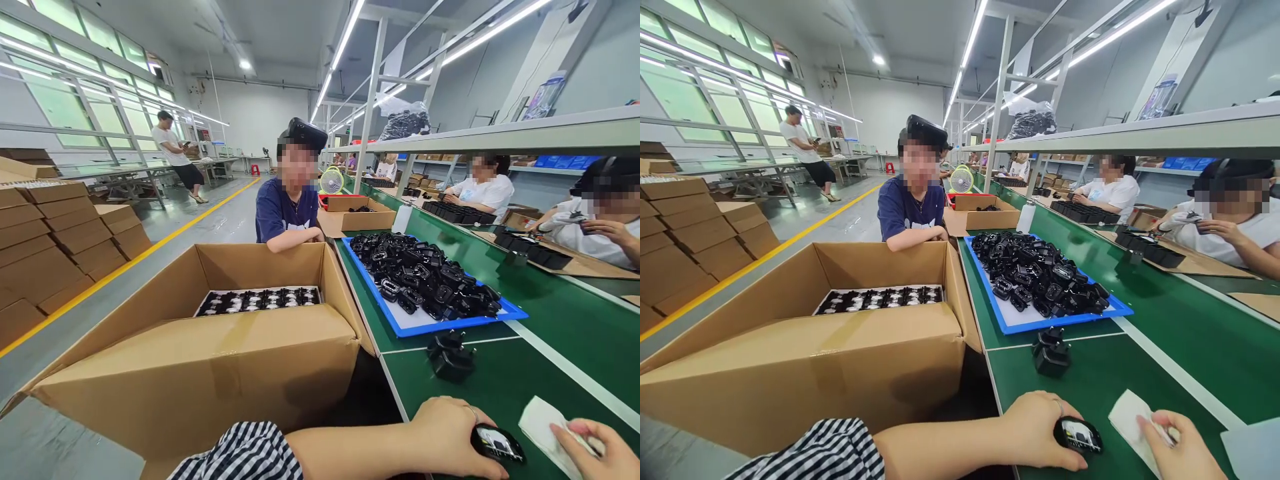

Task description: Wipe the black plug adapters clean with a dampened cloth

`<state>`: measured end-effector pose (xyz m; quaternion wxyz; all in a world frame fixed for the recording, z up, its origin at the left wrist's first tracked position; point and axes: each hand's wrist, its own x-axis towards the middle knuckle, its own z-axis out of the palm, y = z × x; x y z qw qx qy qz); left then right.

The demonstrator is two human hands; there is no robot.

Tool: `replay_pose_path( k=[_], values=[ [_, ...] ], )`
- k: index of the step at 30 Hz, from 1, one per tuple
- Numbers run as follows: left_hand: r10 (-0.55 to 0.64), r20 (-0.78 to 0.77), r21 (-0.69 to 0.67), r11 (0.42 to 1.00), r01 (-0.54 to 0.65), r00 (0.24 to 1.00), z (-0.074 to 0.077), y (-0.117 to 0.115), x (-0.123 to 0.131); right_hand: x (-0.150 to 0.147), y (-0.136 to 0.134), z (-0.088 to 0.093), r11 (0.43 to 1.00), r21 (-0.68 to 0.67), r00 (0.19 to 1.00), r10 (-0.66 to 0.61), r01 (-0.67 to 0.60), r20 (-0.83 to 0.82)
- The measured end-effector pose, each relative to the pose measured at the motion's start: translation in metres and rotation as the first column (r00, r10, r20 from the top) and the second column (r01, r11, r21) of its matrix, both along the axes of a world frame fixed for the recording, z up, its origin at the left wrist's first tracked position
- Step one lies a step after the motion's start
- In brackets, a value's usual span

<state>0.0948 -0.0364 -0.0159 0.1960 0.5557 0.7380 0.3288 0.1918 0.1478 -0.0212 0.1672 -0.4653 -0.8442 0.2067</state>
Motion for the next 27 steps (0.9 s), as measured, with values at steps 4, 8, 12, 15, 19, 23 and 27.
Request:
replay_pose_path(
  k=[4,8,12,15,19,23,27],
  values=[
    [0.096,0.013,0.046,0.994,-0.096,0.995,-0.003,-0.002,-0.011,0.004,0.004,0.006,0.934,-0.336,0.987,-0.152,0.125,-0.056],
    [0.155,0.02,0.052,0.986,-0.156,0.988,-0.002,-0.003,-0.022,0.011,-0.011,0.024,0.95,-0.31,1.0,-0.017,0.014,-0.007],
    [0.116,0.131,0.084,0.988,-0.128,0.985,-0.006,0.0,-0.028,0.013,-0.023,0.035,0.95,-0.311,1.0,0.002,-0.005,-0.01],
    [0.107,0.178,0.096,0.987,-0.125,0.978,-0.012,0.002,-0.03,0.008,-0.03,0.036,0.966,-0.259,0.988,-0.015,-0.026,-0.154],
    [0.123,0.186,0.1,0.985,-0.144,0.975,-0.015,0.001,-0.028,-0.005,-0.057,0.033,0.978,-0.134,0.964,0.126,-0.161,-0.236],
    [0.135,0.172,0.1,0.983,-0.153,0.976,-0.012,0.001,-0.028,-0.013,-0.092,0.02,0.937,0.057,0.918,0.35,-0.345,-0.186],
    [0.093,0.187,0.108,0.988,-0.114,0.978,-0.01,0.003,-0.03,-0.017,-0.111,0.002,0.828,0.348,0.856,0.503,-0.439,-0.118]
  ],
)
